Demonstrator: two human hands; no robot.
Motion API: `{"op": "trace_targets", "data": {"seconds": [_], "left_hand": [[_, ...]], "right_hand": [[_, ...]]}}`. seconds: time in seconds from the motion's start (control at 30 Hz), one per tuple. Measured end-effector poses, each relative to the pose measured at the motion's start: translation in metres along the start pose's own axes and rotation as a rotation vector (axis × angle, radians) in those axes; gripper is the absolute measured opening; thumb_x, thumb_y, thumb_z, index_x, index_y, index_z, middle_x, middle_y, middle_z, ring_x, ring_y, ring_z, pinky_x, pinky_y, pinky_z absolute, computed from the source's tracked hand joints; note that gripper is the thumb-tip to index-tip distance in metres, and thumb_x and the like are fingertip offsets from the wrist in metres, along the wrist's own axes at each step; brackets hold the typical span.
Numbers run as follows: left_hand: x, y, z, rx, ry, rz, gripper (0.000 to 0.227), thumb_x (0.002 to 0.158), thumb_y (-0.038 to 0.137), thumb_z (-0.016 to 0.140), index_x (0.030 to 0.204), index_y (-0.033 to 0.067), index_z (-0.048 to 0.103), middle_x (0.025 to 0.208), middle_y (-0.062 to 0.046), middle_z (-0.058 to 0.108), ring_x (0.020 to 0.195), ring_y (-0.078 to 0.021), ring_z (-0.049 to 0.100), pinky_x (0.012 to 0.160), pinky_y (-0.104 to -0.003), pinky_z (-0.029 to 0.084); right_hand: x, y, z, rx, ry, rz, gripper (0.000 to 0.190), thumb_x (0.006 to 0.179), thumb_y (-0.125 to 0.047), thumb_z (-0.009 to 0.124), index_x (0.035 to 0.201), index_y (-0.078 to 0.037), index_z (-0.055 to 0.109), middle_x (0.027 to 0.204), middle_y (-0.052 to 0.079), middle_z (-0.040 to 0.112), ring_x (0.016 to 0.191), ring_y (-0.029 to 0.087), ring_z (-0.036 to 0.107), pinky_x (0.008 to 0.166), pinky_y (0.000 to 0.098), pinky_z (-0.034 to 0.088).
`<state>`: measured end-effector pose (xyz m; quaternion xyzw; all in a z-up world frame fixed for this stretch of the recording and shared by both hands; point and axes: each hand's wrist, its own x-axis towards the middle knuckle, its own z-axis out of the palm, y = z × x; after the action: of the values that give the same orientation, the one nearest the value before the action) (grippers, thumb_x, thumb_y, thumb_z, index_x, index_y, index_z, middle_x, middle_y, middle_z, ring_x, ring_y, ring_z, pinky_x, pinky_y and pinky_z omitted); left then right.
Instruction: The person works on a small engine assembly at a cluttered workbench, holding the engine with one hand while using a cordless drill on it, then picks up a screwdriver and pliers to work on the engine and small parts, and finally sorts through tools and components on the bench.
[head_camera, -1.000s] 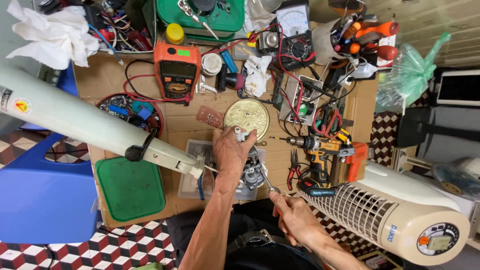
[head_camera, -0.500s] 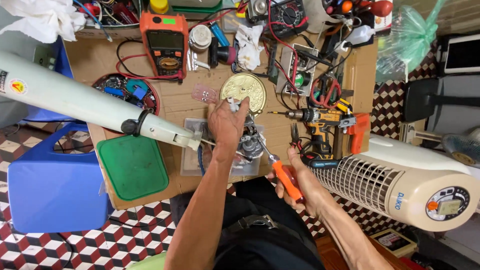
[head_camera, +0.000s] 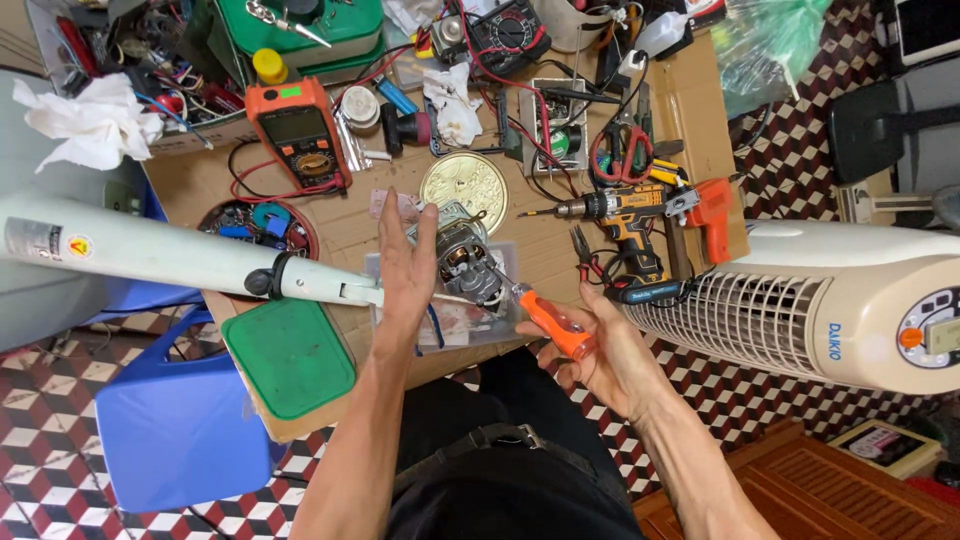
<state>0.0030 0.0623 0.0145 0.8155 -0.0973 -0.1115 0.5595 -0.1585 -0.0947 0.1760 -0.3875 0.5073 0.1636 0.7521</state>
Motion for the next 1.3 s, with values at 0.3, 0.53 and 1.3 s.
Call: {"op": "trace_targets", "data": {"seconds": [0.3,0.53,1.3], "left_hand": [[-0.069,0.088,-0.037,0.052,-0.058,0.366,0.045,0.096,0.010,0.067,0.139,0.0028,0.055,0.143,-0.021,0.060,0.132,-0.0375,0.056,0.113,-0.044,0.046],[-0.066,0.067,-0.024,0.116,-0.196,0.331,0.051,0.088,0.012,0.071,0.136,0.0025,0.056,0.138,-0.021,0.059,0.126,-0.0392,0.056,0.106,-0.045,0.045],[-0.041,0.171,0.075,-0.759,-0.325,-0.517,0.044,0.091,0.039,0.071,0.120,0.0058,0.074,0.109,-0.001,0.074,0.103,-0.0098,0.063,0.094,-0.026,0.047]], "right_hand": [[0.008,0.022,-0.008,0.142,-0.121,-0.148,0.056,0.099,-0.025,0.040,0.145,0.007,0.048,0.129,0.022,0.069,0.087,0.024,0.072,0.064,0.0325,0.058],[-0.004,0.020,-0.009,0.269,-0.130,-0.183,0.054,0.096,-0.016,0.049,0.142,0.012,0.045,0.132,0.028,0.064,0.096,0.032,0.072,0.082,0.0370,0.061],[0.029,-0.055,-0.082,0.354,-0.362,-0.469,0.039,0.097,-0.014,0.052,0.131,0.007,0.055,0.122,0.016,0.068,0.097,0.022,0.067,0.089,0.0351,0.054]]}}
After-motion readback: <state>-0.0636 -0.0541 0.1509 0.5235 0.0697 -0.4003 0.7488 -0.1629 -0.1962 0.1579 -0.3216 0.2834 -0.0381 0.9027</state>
